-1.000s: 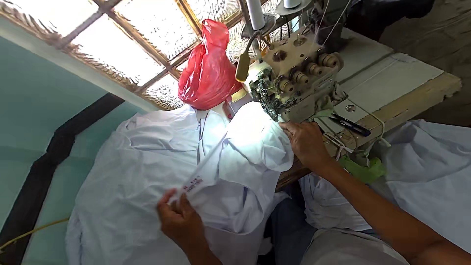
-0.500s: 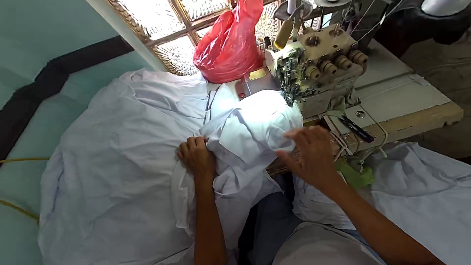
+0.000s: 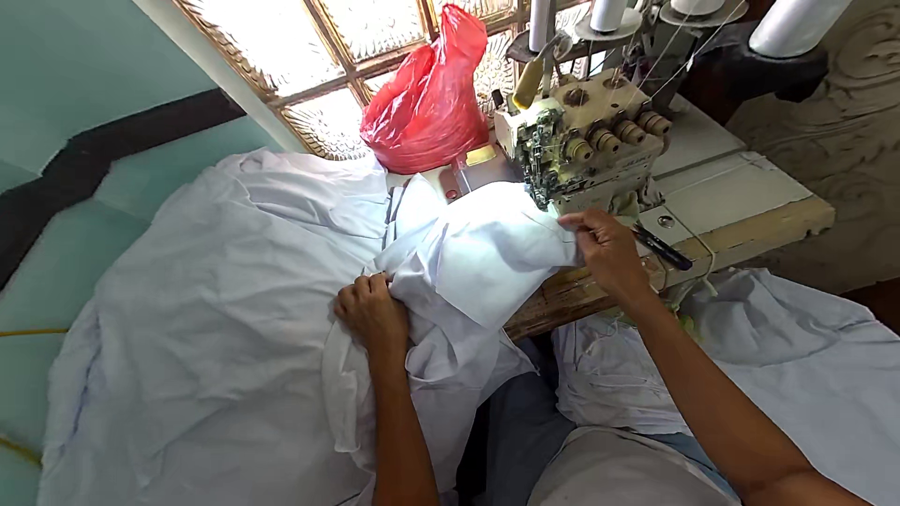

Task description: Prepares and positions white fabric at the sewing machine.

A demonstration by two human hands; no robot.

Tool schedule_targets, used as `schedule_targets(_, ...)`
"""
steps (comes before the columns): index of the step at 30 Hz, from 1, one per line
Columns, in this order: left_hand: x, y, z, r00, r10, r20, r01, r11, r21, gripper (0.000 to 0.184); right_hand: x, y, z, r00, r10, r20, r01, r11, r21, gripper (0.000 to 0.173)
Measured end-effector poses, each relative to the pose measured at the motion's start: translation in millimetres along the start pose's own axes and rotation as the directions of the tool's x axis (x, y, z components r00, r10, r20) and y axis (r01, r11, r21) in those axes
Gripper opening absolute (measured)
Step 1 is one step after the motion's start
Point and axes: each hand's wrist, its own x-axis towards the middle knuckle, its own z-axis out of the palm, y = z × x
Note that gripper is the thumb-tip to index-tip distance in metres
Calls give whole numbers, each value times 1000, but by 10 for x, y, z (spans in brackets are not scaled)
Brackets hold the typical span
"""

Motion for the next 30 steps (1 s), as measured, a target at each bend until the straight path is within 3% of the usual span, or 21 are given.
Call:
schedule_targets(3, 1, 0, -74, 1000, 10, 22, -9, 999, -41, 24, 44, -23, 121, 985, -166, -44, 147, 949, -278, 27)
schedule_targets(8, -91, 40, -455, 996, 90, -26, -93, 981, -167, 25, 191, -118, 209, 933, -357, -42, 271, 775, -572, 47)
schedule_targets(12, -262, 264, -866, 973, 218, -76, -230, 950, -212, 26, 411, -189, 212, 938, -347, 20, 287, 739, -609, 43)
schedule_targets(16, -544, 607, -1042, 889, 452, 71, -383, 820, -426, 22, 535, -254, 0, 943, -316, 107, 320, 770, -551, 41)
schedule_targets(18, -671, 783, -970, 764, 618, 185, -370, 655, -659, 22, 563, -373, -153, 962, -240, 132, 273, 875, -401, 41)
schedule_targets(20, -689, 983, -895, 561, 764, 318, -211, 504, -838, 24, 557, -586, -297, 968, -168, 187, 175, 984, -23, 38)
schedule_targets(21, -650, 1086, -873, 479, 795, 371, -148, 490, -859, 27, 529, -719, -357, 958, -158, 238, 97, 964, 248, 35)
schedule_targets(23, -477, 1274, -885, 417, 780, 466, -101, 549, -830, 31, 439, -983, -444, 921, -274, 277, 11, 730, 684, 33)
schedule_targets(24, -352, 1351, -902, 432, 755, 493, -121, 590, -799, 32, 409, -1081, -484, 906, -345, 247, 41, 650, 759, 33)
schedule_targets(26, -68, 1435, -893, 531, 716, 453, -310, 662, -682, 31, 392, -1164, -566, 873, -464, 147, 223, 650, 726, 30)
schedule_targets(28, 203, 1437, -846, 650, 626, 431, -499, 779, -380, 26, 377, -1137, -613, 852, -517, 82, 376, 712, 593, 29)
schedule_targets(30, 404, 1354, -737, 723, 540, 431, -557, 825, -99, 22, 343, -1092, -626, 849, -526, 56, 420, 735, 532, 26)
